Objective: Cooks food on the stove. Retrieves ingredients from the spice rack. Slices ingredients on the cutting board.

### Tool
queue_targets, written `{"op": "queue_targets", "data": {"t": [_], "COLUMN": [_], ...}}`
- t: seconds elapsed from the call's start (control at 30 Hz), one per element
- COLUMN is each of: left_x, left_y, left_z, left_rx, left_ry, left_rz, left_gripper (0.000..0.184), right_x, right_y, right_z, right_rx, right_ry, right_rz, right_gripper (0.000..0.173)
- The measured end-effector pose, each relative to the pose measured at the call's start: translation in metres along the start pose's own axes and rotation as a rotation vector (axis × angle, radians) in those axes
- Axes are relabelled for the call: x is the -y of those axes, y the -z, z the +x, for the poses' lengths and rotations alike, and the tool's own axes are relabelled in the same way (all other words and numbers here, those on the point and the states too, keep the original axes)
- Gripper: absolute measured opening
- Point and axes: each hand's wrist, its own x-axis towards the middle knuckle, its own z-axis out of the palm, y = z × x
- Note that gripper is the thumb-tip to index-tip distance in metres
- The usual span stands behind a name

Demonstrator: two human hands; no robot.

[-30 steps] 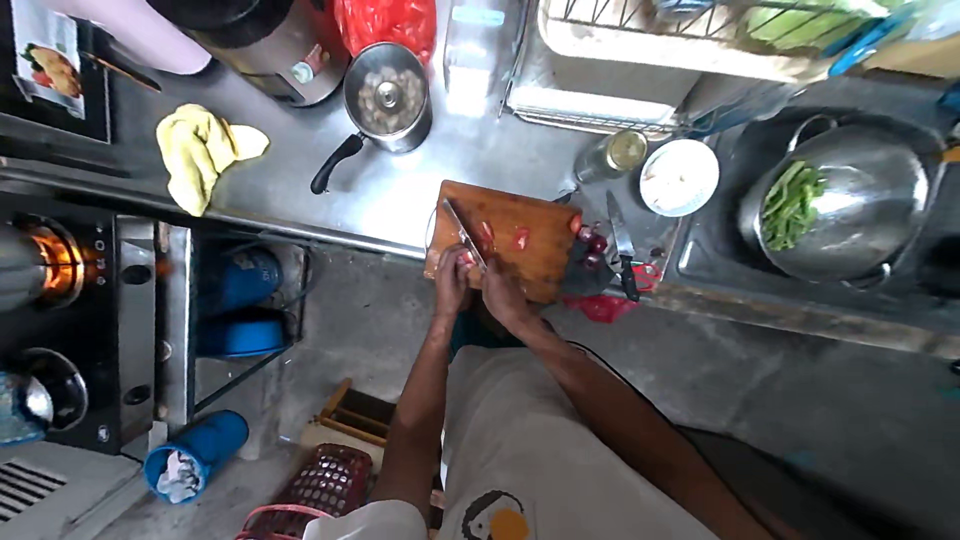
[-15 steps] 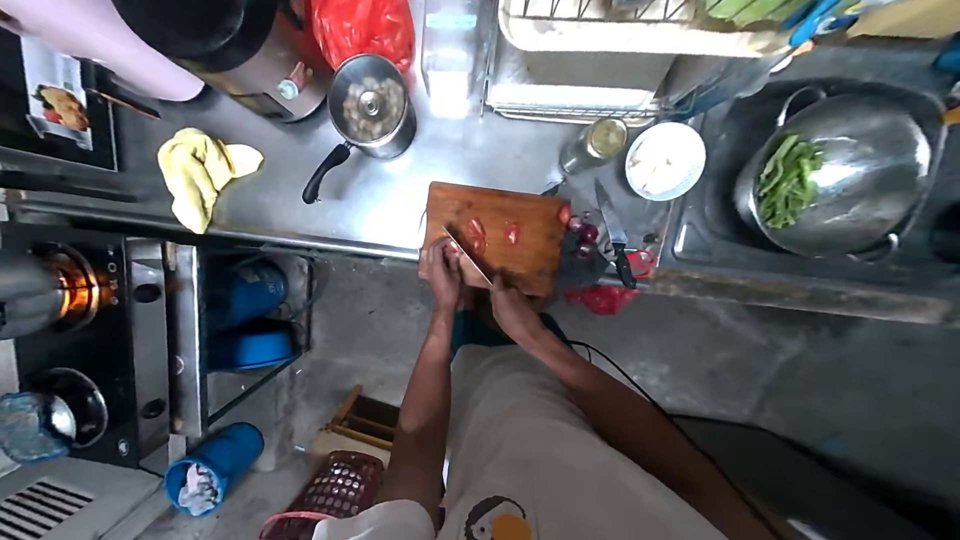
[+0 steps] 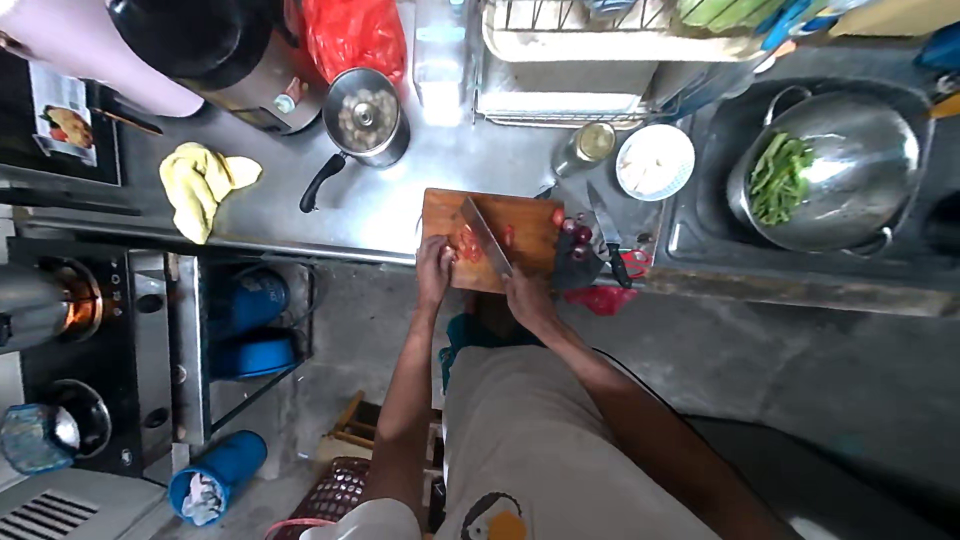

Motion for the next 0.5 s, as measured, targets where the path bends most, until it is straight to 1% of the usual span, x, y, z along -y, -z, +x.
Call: {"op": "queue_targets", "data": {"t": [0.07,0.17,0.23,0.4,0.5], "left_x": [0.002,-0.016,-0.025,-0.039,-0.039], "left_y": [-0.006,-0.010,-0.019,-0.035,-0.042], "left_z": [0.016,0.038,0.048,0.054,0.052], "left_rx": [-0.023,0.083,0.109,0.088,0.034], "left_ry": [-0.028,0.004,0.031,0.131,0.146], "left_rz": [0.081,0.232,0.255,0.024,-0.059], "left_gripper": [0.035,0.040,0.040,0.027,0.029], "right_x": [-0.006,-0.015,-0.017,-0.010,-0.004], "right_y": [0.004,0.007,0.008,0.012,0.012], "right_z": [0.006,0.011,0.011,0.011,0.013], "right_rx": [-0.019,-0.026,-0.010,0.029,0.030], "right_ry": [-0.016,-0.018,-0.019,-0.047,-0.042], "right_rz": [-0.007,-0.011,-0.027,-0.069,-0.084], "right_gripper": [0.036,0.035,0.035,0.034,0.032]}}
